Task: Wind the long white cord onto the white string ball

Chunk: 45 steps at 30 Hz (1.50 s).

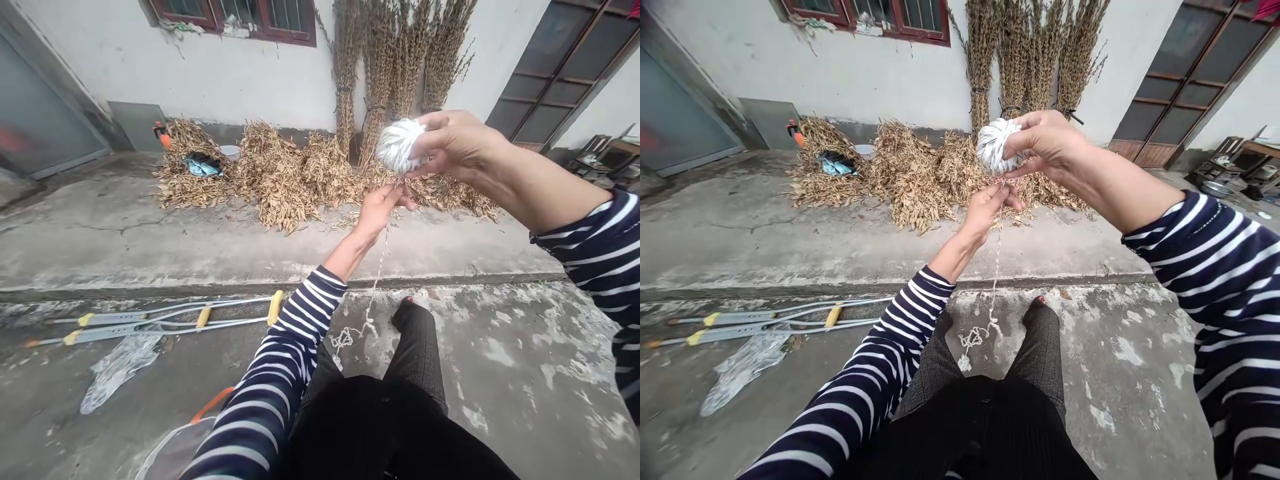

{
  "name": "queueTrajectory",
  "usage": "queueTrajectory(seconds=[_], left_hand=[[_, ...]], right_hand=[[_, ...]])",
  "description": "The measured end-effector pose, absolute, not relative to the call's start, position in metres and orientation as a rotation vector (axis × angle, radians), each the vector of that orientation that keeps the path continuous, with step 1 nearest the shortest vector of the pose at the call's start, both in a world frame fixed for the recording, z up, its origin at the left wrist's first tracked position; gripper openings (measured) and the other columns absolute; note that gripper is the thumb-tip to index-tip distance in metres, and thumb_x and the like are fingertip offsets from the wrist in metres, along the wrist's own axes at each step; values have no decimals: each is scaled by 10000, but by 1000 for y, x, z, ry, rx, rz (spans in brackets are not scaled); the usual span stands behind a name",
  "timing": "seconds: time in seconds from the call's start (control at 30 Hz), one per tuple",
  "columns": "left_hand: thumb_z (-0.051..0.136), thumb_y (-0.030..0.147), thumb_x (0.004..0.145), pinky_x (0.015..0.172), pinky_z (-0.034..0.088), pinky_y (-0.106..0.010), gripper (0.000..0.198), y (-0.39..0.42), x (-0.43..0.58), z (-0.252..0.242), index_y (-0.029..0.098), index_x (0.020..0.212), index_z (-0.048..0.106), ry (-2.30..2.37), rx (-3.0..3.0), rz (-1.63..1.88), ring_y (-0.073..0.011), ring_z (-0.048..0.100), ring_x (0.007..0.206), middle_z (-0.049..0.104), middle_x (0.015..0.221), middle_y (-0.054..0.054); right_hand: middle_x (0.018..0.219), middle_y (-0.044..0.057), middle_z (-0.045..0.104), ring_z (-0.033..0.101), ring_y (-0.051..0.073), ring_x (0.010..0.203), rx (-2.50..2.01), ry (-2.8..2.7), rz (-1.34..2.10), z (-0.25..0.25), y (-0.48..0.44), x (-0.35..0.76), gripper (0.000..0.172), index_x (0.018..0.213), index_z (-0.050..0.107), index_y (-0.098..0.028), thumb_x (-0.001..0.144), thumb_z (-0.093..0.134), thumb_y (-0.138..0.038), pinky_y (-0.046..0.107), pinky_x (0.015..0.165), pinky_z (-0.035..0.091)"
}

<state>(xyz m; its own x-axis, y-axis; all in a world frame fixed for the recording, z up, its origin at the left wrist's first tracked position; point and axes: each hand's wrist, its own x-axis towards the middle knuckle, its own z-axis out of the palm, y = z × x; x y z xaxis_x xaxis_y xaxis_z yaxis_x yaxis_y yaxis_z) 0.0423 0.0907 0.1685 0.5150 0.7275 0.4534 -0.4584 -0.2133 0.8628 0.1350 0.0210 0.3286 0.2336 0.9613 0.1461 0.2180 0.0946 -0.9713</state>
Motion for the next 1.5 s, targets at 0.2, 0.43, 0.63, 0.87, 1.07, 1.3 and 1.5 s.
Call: queueTrajectory(seconds=[0.2,0.43,0.63,0.87,1.07,1.3,1.5], left_hand=[[759,620,844,1022,494,-438,499,83,18,130,137,929,664,122,1349,726,-248,770,914,769,777,-76],[800,548,823,984,499,-419,430,77,-17,104,139,839,669,212,1307,586,-255,762,905,746,727,-81],[789,507,818,1012,492,-429,379,79,-37,87,161,754,647,243,1275,562,-254,746,876,714,663,-69],[771,486,833,1092,476,-481,359,64,-55,104,178,711,634,212,1261,583,-256,742,831,676,609,-50],[704,441,875,1011,517,-429,301,72,-47,125,190,733,620,243,1240,744,-224,722,806,646,606,-25],[612,319,936,865,538,-326,261,96,-32,112,155,735,637,406,1287,750,-175,714,741,641,586,-18],[671,328,934,855,534,-320,334,108,-27,101,136,661,660,562,1409,663,-167,700,699,633,552,-35]], right_hand=[[901,101,700,680,253,991,-1376,-1066,737,325,30,172,288,776,651,-66,661,693,194,603,941,652],[882,91,690,689,259,1000,-1358,-1012,680,317,32,207,288,790,637,-59,648,695,185,620,963,629],[897,59,696,683,230,908,-1315,-1083,678,302,29,213,374,886,646,-102,600,732,122,561,884,661],[1155,76,658,621,253,1009,-1584,-1467,354,251,36,217,529,1000,630,-202,569,834,27,558,955,601],[1207,96,661,609,349,1092,-1572,-1865,112,174,42,212,557,1097,634,-211,583,810,-90,548,927,534],[1125,57,685,616,306,1067,-1489,-2064,584,129,18,200,540,1098,673,-227,575,732,-106,431,901,512],[1342,64,621,574,309,1287,-1294,-1818,1113,114,-4,188,700,1266,603,-293,598,777,-179,317,735,530]])
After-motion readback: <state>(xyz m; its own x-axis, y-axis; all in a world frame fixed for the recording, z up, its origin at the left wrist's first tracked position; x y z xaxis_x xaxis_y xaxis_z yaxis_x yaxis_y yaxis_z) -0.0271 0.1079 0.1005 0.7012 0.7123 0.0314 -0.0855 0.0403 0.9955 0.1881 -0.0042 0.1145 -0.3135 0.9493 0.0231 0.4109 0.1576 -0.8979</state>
